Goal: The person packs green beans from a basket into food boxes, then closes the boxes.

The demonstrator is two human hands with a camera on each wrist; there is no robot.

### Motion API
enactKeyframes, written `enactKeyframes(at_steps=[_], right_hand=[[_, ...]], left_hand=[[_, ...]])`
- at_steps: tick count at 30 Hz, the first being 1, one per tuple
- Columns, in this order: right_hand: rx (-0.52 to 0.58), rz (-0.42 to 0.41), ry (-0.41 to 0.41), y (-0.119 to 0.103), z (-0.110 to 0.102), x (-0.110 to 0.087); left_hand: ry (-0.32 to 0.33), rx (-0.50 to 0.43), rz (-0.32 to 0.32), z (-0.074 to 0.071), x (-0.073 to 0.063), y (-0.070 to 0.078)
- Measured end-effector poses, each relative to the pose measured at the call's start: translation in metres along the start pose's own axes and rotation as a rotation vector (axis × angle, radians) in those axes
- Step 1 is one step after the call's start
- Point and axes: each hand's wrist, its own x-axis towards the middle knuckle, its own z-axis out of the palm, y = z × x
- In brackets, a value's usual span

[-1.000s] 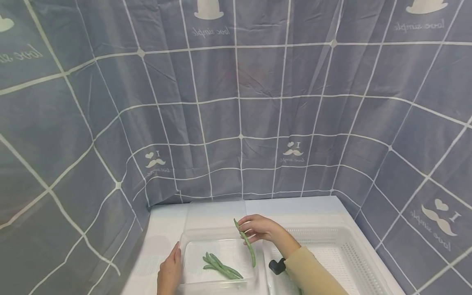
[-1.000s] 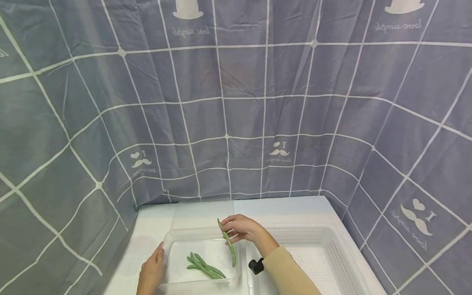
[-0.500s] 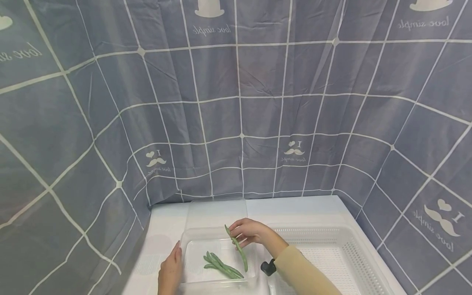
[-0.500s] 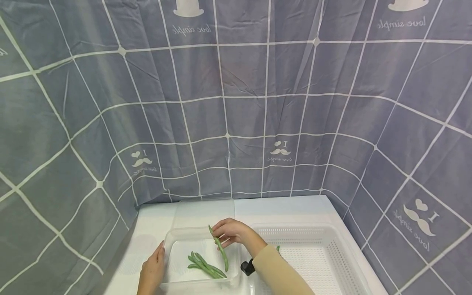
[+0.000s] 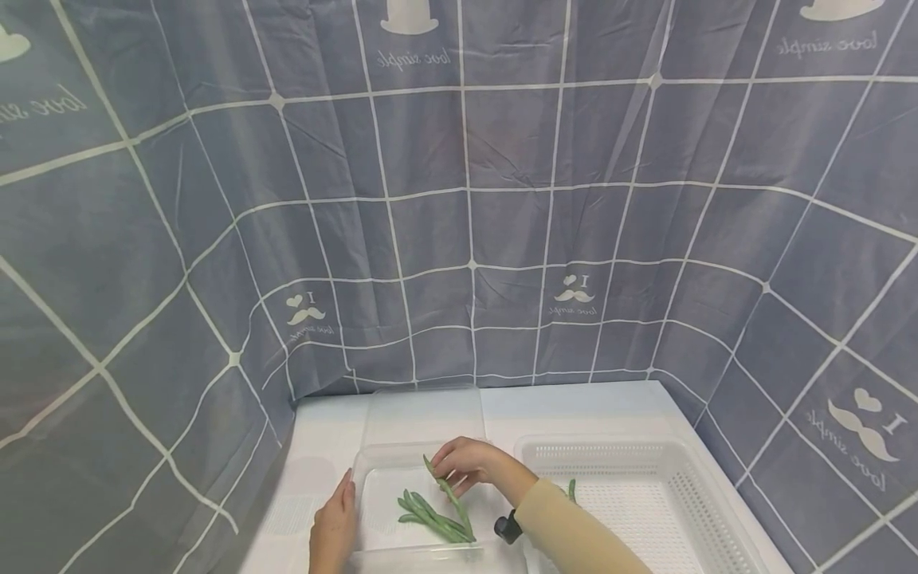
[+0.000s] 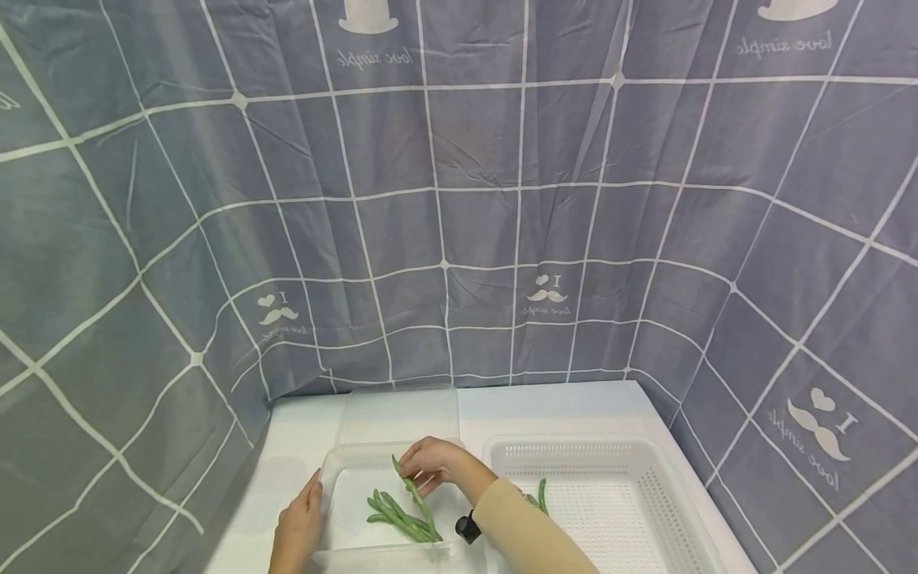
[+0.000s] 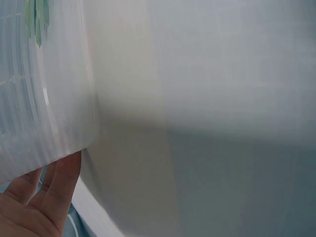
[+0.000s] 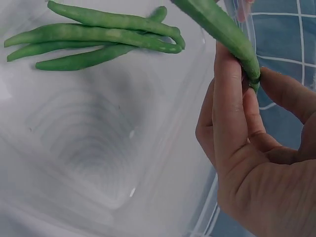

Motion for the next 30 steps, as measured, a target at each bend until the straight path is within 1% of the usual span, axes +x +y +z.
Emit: enactKeyframes(at_steps=[5, 10, 15, 20, 30], right_hand=[[-0.016, 0.0, -0.003, 0.003, 0.007, 0.005], [-0.059, -0.003, 0.017, 0.004, 0.014, 0.008], [-0.107, -0.001, 0.017, 0.001, 0.021, 0.01], [-0.137, -0.003, 0.009, -0.002, 0.026, 0.012], [-0.292, 0.007, 0.072, -0.005, 0.039, 0.011]], left_hand=[[0.004, 0.008, 0.009, 0.0, 0.0, 0.0], [0.009, 0.01, 0.014, -0.001, 0.0, 0.0], [0.012, 0.015, 0.016, -0.001, -0.001, 0.001], [0.001, 0.014, 0.007, -0.002, -0.001, 0.002], [-0.006, 0.011, 0.004, -0.003, -0.002, 0.003]])
